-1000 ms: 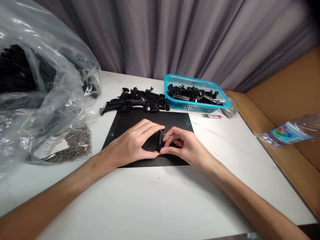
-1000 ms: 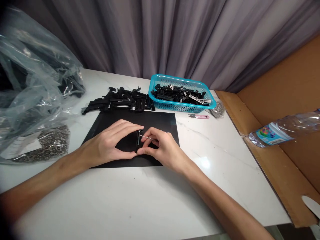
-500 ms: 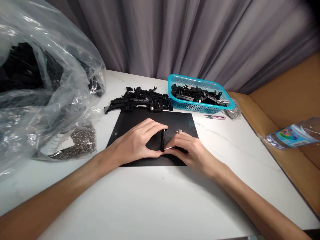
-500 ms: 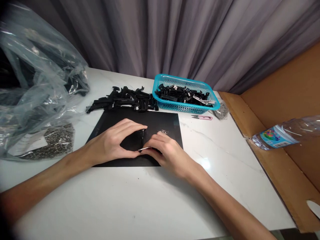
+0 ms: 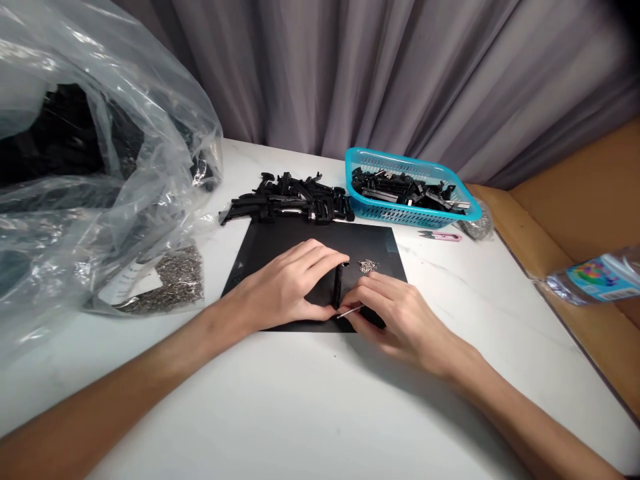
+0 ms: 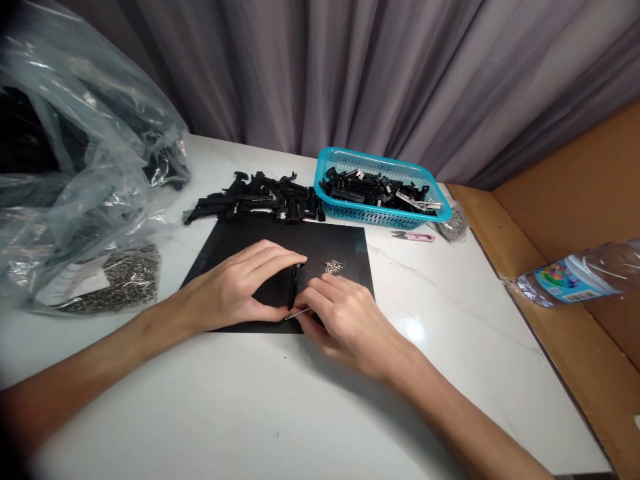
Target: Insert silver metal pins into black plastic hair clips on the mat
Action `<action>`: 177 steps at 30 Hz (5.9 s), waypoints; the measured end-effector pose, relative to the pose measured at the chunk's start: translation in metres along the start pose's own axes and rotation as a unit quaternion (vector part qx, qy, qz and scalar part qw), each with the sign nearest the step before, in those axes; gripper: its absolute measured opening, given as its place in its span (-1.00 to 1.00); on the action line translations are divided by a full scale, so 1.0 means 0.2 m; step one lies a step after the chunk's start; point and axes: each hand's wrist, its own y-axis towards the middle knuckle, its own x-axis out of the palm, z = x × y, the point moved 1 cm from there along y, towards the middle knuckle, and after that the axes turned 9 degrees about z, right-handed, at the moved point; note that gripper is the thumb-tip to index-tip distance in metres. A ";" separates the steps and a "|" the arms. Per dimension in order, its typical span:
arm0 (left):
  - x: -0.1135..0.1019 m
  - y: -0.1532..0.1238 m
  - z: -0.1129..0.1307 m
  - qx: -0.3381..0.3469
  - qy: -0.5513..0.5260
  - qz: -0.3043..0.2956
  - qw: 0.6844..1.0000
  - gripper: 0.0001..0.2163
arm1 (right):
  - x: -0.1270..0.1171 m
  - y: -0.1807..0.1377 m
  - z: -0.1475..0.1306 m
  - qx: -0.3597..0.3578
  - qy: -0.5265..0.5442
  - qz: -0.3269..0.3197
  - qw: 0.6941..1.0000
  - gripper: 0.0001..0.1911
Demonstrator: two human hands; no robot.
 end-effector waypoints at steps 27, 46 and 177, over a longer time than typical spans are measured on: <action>-0.01 0.00 0.01 -0.013 0.001 -0.012 1.000 -0.51 | 0.00 -0.01 0.02 -0.045 0.029 -0.012 0.999 -0.80; 0.02 -0.02 -0.03 -0.079 -0.091 -0.018 0.993 -0.46 | 0.00 0.01 0.07 0.109 0.193 0.007 0.975 -0.88; 0.00 -0.01 -0.09 -0.285 -0.146 -0.012 0.947 -0.34 | 0.09 0.00 0.06 0.289 0.404 0.160 0.853 -0.68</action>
